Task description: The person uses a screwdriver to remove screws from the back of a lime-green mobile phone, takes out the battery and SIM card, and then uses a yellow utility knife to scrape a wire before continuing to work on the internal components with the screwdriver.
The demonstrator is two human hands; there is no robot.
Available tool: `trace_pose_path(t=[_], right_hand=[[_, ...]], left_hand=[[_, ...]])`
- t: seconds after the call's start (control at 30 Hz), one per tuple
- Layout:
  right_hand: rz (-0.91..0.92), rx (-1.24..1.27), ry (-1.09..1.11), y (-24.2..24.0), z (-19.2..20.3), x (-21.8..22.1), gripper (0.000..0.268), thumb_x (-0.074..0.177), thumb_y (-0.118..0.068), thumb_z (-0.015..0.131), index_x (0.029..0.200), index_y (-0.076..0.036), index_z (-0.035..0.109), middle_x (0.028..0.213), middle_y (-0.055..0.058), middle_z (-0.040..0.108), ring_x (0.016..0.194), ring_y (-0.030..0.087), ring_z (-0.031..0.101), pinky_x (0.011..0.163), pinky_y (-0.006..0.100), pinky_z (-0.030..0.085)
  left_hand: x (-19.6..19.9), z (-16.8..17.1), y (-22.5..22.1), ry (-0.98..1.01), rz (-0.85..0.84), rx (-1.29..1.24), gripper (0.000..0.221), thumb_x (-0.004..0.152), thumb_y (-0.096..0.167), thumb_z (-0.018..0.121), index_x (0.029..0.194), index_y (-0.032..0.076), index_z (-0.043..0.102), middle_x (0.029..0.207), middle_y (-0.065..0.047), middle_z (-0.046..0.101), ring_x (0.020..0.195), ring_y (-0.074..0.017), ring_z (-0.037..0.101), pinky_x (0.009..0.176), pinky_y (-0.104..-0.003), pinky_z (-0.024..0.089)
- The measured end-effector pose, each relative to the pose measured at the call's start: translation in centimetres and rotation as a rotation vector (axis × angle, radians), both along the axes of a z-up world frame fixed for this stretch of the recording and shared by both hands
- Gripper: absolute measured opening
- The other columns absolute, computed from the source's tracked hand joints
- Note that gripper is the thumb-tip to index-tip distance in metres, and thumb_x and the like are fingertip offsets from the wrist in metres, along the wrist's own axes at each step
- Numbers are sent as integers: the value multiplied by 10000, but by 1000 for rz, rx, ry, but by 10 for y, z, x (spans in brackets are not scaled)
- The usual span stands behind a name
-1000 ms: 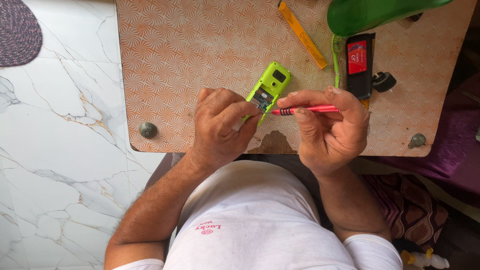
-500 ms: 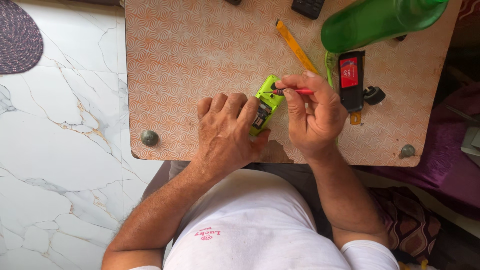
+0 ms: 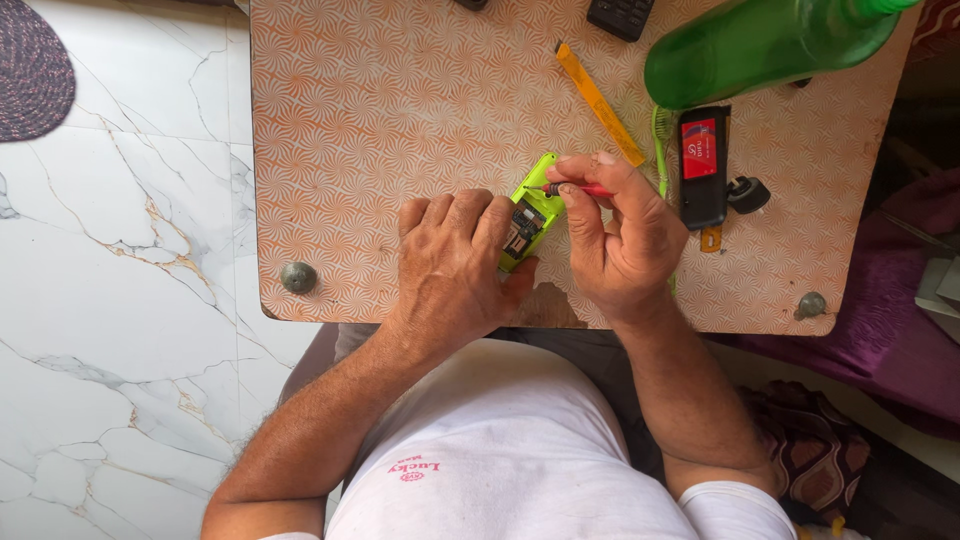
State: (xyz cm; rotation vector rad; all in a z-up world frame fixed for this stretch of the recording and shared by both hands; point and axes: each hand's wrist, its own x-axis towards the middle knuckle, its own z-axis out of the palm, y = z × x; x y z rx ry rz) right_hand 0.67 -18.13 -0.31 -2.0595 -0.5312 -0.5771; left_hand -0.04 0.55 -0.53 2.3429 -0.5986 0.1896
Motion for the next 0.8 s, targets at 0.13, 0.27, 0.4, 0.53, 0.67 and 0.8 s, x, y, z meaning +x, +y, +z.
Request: trace_pose_path(t=[0.13,0.27,0.4,0.53,0.67,0.8], right_hand=[[-4,-11,-2,1,1,1,319,1077,80,648,1330,27,461,1137,221,715,1001,256,761,861,327,668],[0,-25,-6,2,2,3,322,1076,77,654,1333,27,467,1134,219,717,1012,261,766,854,324,671],[1,-50,-9,3,3,5,336,1076,70,665,1346,25,469,1129,209,722,1008,256,769,852,320,672],[-16,-62,-1,4,4,7,340,1076,61,694,1345,16,491,1119,194,729,978,249,773,847,324,669],[-25,-141,-48,0,6,9,344,1022,19,756,1291,6,543,1052,156,739,941,252,768,813,332,647],[27,-121,-28,-2,12,9,345,1054,6,701,1350,2,523,1174,193,713,1020,275,761,875,336,660]], left_hand=[[0,0,0,-1,-1,2,544,723,253,855,1164,34,625,1085,-119,632,990,-291,606,905,-473,403],[0,0,1,1,-7,-1,548,721,254,852,1167,32,625,1078,-115,633,990,-284,608,899,-470,402],[1,0,1,4,-4,-13,546,721,251,851,1168,32,626,1073,-112,632,985,-281,607,894,-467,403],[1,0,1,0,-1,-22,532,712,231,847,1152,39,617,1072,-110,628,983,-290,604,889,-469,400],[0,2,3,22,2,-33,520,696,195,833,1142,42,613,1048,-106,616,969,-293,594,882,-472,394],[1,4,3,10,10,-56,515,683,168,816,1138,41,610,1057,-108,604,977,-300,585,893,-470,395]])
